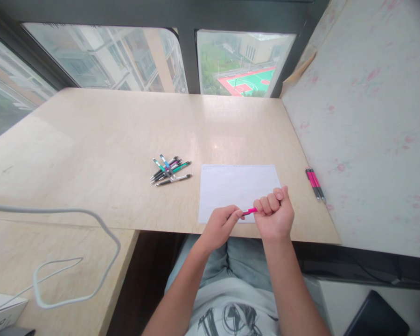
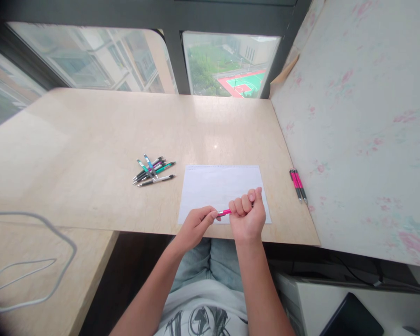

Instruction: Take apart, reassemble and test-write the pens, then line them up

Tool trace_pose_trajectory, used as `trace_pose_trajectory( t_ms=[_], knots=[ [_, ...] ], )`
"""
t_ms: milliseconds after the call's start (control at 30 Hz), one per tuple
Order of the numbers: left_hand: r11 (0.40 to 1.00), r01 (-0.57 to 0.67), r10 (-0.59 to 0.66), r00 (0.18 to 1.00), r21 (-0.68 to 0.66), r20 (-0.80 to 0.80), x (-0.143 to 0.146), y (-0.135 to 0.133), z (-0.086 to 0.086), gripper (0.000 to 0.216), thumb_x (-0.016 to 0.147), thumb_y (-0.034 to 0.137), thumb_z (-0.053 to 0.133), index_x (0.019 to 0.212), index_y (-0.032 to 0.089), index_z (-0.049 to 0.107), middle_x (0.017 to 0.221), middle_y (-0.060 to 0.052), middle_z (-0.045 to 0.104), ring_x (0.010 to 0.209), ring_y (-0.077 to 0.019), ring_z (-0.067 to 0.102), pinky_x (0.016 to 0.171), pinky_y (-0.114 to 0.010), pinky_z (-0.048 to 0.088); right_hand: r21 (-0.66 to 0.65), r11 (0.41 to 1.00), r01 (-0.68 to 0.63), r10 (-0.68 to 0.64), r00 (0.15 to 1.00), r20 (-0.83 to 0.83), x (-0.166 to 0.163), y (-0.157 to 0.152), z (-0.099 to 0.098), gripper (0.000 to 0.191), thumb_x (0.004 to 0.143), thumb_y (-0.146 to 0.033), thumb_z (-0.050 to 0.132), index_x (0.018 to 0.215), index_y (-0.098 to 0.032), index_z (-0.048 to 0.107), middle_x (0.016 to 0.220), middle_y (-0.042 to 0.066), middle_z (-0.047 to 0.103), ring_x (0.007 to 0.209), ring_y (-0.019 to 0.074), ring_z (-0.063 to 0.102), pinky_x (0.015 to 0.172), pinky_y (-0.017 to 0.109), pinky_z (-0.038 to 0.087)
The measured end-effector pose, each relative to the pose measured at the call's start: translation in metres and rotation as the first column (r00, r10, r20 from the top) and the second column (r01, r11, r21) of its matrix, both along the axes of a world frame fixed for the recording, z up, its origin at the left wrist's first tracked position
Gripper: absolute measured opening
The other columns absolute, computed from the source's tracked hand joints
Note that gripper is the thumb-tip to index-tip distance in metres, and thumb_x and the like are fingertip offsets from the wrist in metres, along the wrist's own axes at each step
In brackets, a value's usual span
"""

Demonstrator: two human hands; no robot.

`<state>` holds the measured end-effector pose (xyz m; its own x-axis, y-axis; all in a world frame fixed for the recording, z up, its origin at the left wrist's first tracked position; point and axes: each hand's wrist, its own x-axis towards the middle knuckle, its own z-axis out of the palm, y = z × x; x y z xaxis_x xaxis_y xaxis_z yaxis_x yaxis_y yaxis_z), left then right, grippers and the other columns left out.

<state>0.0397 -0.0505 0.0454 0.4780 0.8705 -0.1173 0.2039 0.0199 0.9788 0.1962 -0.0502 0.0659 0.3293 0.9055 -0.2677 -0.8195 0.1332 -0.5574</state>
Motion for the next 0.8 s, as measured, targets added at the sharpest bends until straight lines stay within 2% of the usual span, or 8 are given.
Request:
trace_pose_trajectory(
  t_ms=[133,200,267,367,433,533,667,800],
  knots=[
    [0.917,0.055,0.034,0.976,-0.395,0.215,0.002,-0.001,-0.003,0.05,0.092,0.059,0.045,0.069,0.016,0.058,0.054,0.006,0.03,0.049,-0.0091,0.022,0.049,-0.025,0.016,0.05,0.997,-0.053,0.052,0.998,0.025,-0.004,-0.002,0.002,0.039,0.098,-0.038,0.049,0.064,-0.022,0.041,0.044,-0.012,0.013,0.041,0.0091,0.005,0.04,0.022,0.024],
    [0.879,0.032,0.095,0.966,-0.476,0.24,0.003,-0.002,-0.005,0.052,0.09,0.061,0.046,0.067,0.016,0.056,0.052,0.006,0.032,0.048,-0.0084,0.021,0.048,-0.025,0.013,0.068,0.994,-0.083,0.078,0.993,0.084,-0.006,-0.001,0.001,0.028,0.096,-0.036,0.053,0.072,-0.023,0.052,0.045,-0.011,0.02,0.04,0.0084,0.015,0.043,0.022,0.029],
    [0.896,-0.044,0.152,0.965,-0.441,0.212,0.003,-0.002,-0.006,0.051,0.091,0.06,0.047,0.069,0.015,0.058,0.054,0.003,0.04,0.049,-0.0088,0.027,0.048,-0.025,0.017,0.057,0.993,-0.108,0.096,0.98,0.173,-0.006,0.0,-0.002,0.015,0.093,-0.035,0.057,0.086,-0.023,0.061,0.05,-0.009,0.034,0.045,0.0084,0.033,0.05,0.022,0.037],
    [0.949,-0.124,0.174,0.972,-0.29,0.156,-0.001,-0.001,-0.004,0.048,0.093,0.055,0.045,0.072,0.015,0.061,0.055,0.002,0.044,0.052,-0.01,0.034,0.051,-0.025,0.023,0.004,0.991,-0.133,0.125,0.941,0.313,-0.001,0.0,-0.01,0.018,0.089,-0.04,0.061,0.096,-0.024,0.065,0.071,-0.002,0.057,0.069,0.0125,0.057,0.067,0.027,0.048],
    [0.972,-0.146,0.168,0.98,-0.183,0.108,-0.006,0.0,-0.002,0.047,0.095,0.052,0.044,0.072,0.016,0.062,0.055,0.003,0.044,0.053,-0.0107,0.037,0.053,-0.025,0.027,-0.058,0.989,-0.139,0.15,0.89,0.431,0.005,-0.001,-0.018,0.021,0.088,-0.043,0.064,0.092,-0.023,0.066,0.081,0.0,0.062,0.077,0.0144,0.06,0.07,0.028,0.049],
    [0.982,-0.177,0.18,0.983,-0.069,0.041,-0.012,0.002,0.0,0.044,0.096,0.048,0.045,0.071,0.017,0.065,0.057,0.001,0.051,0.057,-0.0117,0.044,0.057,-0.026,0.032,-0.21,0.967,-0.142,0.243,0.753,0.611,0.015,-0.005,-0.029,0.026,0.086,-0.045,0.067,0.078,-0.02,0.063,0.065,-0.002,0.056,0.061,0.0115,0.052,0.056,0.024,0.041],
    [0.949,-0.267,0.29,0.949,-0.167,0.127,-0.015,0.005,-0.002,0.028,0.089,0.043,0.061,0.088,0.016,0.071,0.073,-0.004,0.068,0.063,-0.0135,0.054,0.059,-0.026,0.037,-0.327,0.933,-0.149,0.347,0.605,0.717,0.022,-0.01,-0.034,0.032,0.084,-0.048,0.069,0.071,-0.02,0.059,0.052,-0.004,0.05,0.049,0.0098,0.043,0.048,0.024,0.033],
    [0.895,-0.313,0.413,0.852,-0.319,0.322,-0.01,0.005,-0.009,0.034,0.082,0.038,0.071,0.11,0.017,0.069,0.084,-0.007,0.072,0.069,-0.014,0.058,0.06,-0.025,0.04,-0.349,0.925,-0.15,0.369,0.573,0.731,0.016,-0.012,-0.029,0.036,0.085,-0.051,0.067,0.069,-0.02,0.056,0.052,-0.004,0.052,0.048,0.0096,0.042,0.046,0.024,0.032]
  ],
)
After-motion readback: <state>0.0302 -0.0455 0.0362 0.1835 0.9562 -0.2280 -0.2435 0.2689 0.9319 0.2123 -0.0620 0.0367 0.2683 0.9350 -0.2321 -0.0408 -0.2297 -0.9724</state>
